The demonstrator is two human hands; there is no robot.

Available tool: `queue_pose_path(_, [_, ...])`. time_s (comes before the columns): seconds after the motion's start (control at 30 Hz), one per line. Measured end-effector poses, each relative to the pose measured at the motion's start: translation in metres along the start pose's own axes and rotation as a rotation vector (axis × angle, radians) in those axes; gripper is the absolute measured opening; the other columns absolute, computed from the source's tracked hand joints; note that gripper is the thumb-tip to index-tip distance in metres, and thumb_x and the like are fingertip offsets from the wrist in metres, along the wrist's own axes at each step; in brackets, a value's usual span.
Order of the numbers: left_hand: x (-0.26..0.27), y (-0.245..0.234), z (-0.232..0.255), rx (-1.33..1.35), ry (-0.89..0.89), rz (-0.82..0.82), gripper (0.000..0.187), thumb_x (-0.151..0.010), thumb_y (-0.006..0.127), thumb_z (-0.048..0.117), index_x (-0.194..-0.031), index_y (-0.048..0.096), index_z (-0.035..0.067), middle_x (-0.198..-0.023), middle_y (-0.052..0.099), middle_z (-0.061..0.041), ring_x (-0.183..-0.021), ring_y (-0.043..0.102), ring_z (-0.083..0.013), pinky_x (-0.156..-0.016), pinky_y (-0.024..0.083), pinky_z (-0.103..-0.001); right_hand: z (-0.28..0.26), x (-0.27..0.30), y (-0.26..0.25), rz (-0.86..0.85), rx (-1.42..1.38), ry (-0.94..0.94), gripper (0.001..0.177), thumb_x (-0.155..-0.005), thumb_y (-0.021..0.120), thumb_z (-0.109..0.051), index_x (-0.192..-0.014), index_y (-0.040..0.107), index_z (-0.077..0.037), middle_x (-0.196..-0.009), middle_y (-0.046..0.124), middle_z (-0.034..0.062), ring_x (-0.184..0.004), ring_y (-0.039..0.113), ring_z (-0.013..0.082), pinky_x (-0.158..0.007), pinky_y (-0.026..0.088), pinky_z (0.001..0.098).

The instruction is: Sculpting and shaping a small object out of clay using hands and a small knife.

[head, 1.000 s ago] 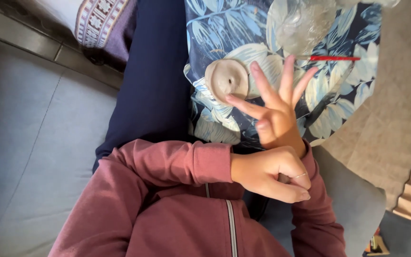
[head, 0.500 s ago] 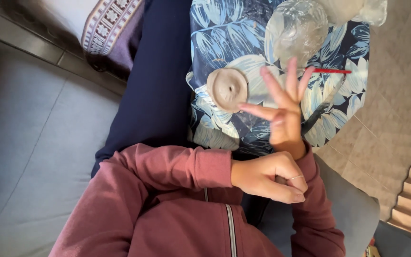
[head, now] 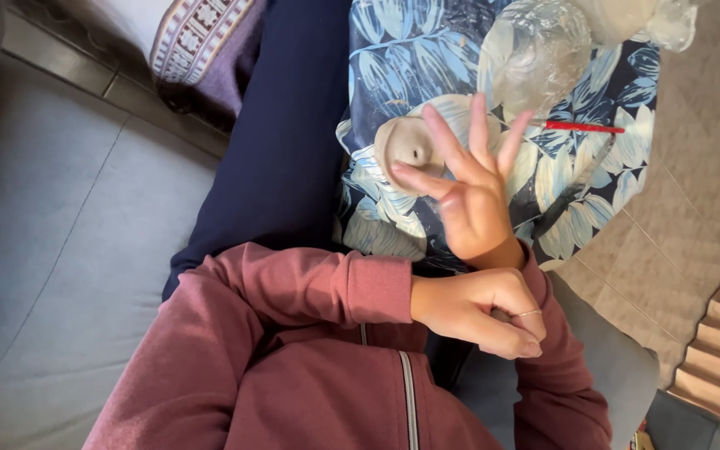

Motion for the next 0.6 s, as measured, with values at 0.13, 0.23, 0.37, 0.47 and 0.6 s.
queue_pose_path(0.13, [-0.001,0.001,-0.001,0.048,-0.012,0.007,0.033,-0.097,0.049,0.014,-0.065,0.041,0.011,-0.060,0.040,0.004,-0.056,0.028,-0.0084,-0.053,0.028,-0.023,0.011,0.011,0.000,0.038,-0.402,0.108,0.083,-0.114,0.000,-0.052,-0.120,0.075,-0.018,-0.172,0.025,-0.0021,-0.166,-0.009,0.0220,-0.133,-0.027,0.0606])
queue_pose_path(0.23, [-0.001,0.002,0.000,0.012,-0.002,-0.002,0.035,-0.097,0.048,0.017,-0.063,0.041,0.010,-0.059,0.040,0.004,-0.057,0.029,-0.0091,-0.056,0.029,-0.023,0.001,0.015,-0.002,0.132,0.036,0.018,0.085,-0.110,0.007,-0.052,-0.122,0.084,-0.018,-0.165,0.036,0.0128,-0.158,-0.008,0.0277,-0.121,-0.028,0.0599])
queue_pose_path(0.37, [-0.001,0.002,-0.001,0.016,0.008,-0.012,0.035,-0.097,0.047,0.017,-0.064,0.042,0.010,-0.060,0.040,0.003,-0.057,0.030,-0.0101,-0.057,0.030,-0.023,-0.005,0.017,-0.003,0.119,0.306,-0.077,0.074,-0.110,0.021,-0.051,-0.132,0.084,-0.019,-0.158,0.050,0.0110,-0.155,0.007,0.0343,-0.114,-0.021,0.0707])
queue_pose_path(0.47, [0.000,0.004,-0.002,0.036,-0.023,-0.027,0.034,-0.098,0.047,0.017,-0.064,0.042,0.011,-0.060,0.040,0.004,-0.058,0.030,-0.0094,-0.057,0.030,-0.023,-0.011,0.013,-0.005,0.091,0.329,-0.098,0.068,-0.110,0.026,-0.049,-0.134,0.083,-0.018,-0.154,0.057,0.0118,-0.153,0.015,0.0369,-0.111,-0.019,0.0729])
queue_pose_path(0.6, [0.000,0.004,-0.004,0.003,-0.028,-0.034,0.033,-0.098,0.048,0.018,-0.066,0.044,0.010,-0.060,0.043,0.005,-0.057,0.032,-0.0084,-0.055,0.031,-0.022,-0.012,0.017,0.001,0.115,0.430,-0.159,0.074,-0.108,0.025,-0.056,-0.140,0.080,-0.017,-0.152,0.064,0.0012,-0.155,0.012,0.0203,-0.117,-0.022,0.0641])
Point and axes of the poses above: each hand's wrist, its own x-axis away from the middle knuckle, its own y-axis out of the palm, z = x × y, the point moved 5 cm from there along -x, towards the middle knuckle
